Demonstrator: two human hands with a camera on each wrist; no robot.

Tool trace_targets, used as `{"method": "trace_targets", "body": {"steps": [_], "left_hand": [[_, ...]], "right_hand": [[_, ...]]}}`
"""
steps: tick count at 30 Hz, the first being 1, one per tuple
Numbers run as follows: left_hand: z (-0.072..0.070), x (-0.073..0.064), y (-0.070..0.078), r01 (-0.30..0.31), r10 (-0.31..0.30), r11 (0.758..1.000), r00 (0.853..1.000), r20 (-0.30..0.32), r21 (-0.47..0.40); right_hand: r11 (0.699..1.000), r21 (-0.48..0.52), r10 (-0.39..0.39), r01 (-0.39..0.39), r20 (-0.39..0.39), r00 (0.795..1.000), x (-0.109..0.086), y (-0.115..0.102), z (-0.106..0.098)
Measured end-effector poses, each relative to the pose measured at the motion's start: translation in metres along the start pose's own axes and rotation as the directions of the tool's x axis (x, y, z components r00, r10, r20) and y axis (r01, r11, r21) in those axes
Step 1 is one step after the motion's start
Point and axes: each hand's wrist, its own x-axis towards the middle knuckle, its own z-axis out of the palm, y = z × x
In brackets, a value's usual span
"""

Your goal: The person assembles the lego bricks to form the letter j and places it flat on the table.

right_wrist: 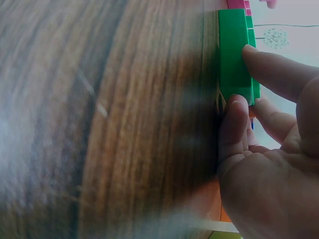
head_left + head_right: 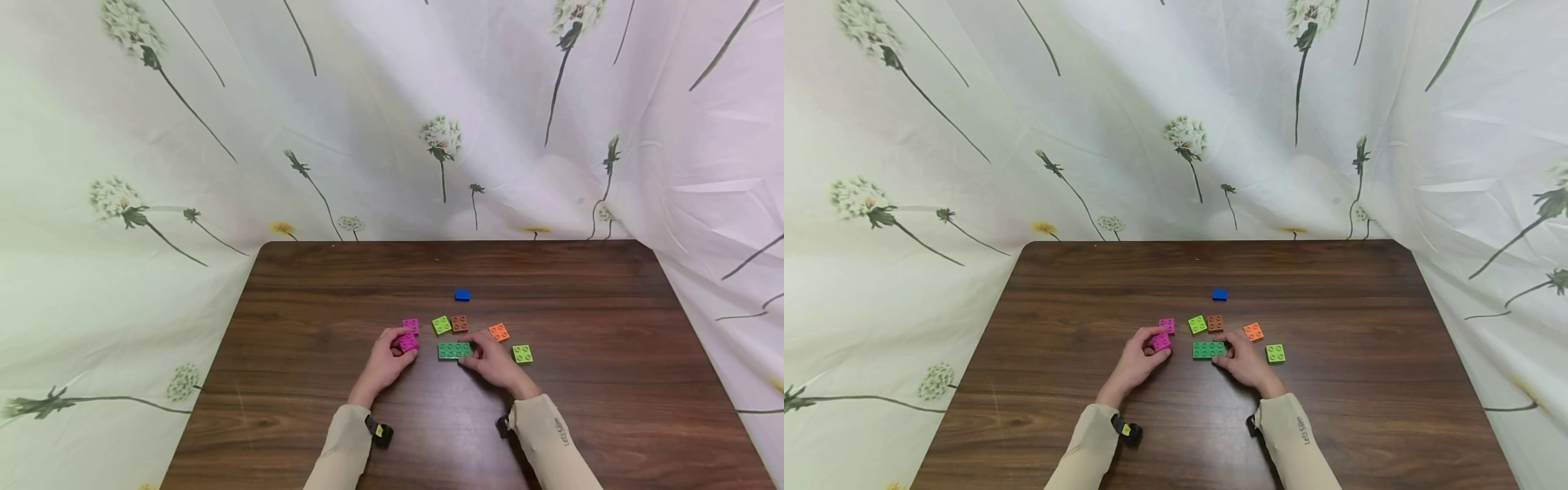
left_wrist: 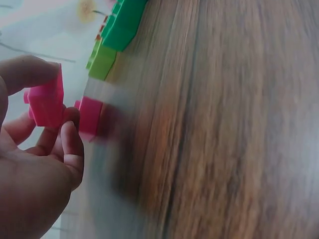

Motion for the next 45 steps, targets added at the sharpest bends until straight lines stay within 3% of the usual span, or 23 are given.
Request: {"method": "trace_targets", "body": {"steps": [5,14,25,34,45], "left_hand": [[0.008,0.001,0.006,-0.035,0.034,0.999,0.999,0.039,0.032],[0.022,0.004,0.015,-0.031,0.019,0.994,0.993,0.113,0.103],[0.033,0.006,0.018,-0.113,0.088,0.982,0.983,0.163,0.152],[0.036,0.011,0.018,-0.116,0.083,0.978,0.979,0.185,0.175],[0.036,0.012,0.022,-0.162,0.119,0.963,0.973,0.196,0.216]], "right_hand": [[1.0,0.001,-0.004,0.004,-0.006,1.0,0.0,0.001,0.0],[1.0,0.004,0.011,-0.011,-0.017,1.0,0.001,0.003,0.002],[1.0,0.02,0.017,-0.017,-0.013,1.0,0.002,0.002,0.003],[1.0,0.015,0.014,-0.014,-0.012,1.0,0.003,0.002,0.002],[1.0,0.004,0.001,-0.001,-0.015,1.0,0.002,0.002,0.001]]}}
